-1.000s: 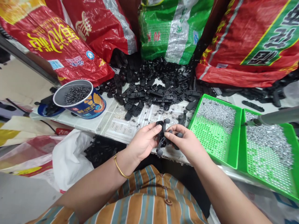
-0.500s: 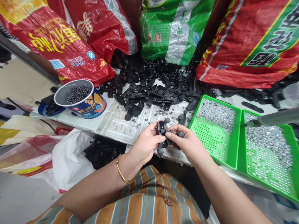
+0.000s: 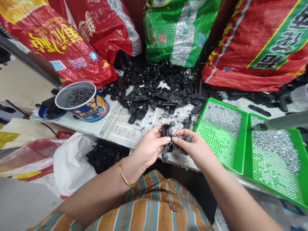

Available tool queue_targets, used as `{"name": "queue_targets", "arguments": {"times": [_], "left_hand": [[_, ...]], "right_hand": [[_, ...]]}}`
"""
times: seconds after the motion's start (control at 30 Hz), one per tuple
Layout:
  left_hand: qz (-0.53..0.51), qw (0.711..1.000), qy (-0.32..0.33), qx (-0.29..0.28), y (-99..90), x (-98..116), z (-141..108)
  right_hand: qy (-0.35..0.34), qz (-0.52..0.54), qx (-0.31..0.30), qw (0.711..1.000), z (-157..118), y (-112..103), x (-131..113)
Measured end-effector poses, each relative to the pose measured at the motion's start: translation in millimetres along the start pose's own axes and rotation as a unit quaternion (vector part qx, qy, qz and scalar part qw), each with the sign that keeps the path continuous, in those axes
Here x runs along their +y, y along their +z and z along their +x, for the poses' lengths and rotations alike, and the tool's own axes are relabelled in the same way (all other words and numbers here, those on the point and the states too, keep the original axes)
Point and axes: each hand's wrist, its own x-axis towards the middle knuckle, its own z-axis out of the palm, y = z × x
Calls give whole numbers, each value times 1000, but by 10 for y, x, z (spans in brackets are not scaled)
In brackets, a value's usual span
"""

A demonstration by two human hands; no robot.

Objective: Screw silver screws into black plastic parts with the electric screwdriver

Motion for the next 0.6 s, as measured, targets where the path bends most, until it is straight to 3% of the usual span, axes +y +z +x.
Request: {"name": "queue_targets", "arguments": {"times": [0.17, 0.4, 0.6], "left_hand": [[1, 1000, 1, 4, 16, -1, -2], [13, 1000, -22, -4, 31, 22, -3], [9, 1000, -10, -2, 21, 12, 9]], "right_hand": [[-4, -30, 12, 999, 4, -44, 1], [8, 35, 3, 999, 16, -23, -38], [8, 26, 29, 999, -14, 14, -59]]}}
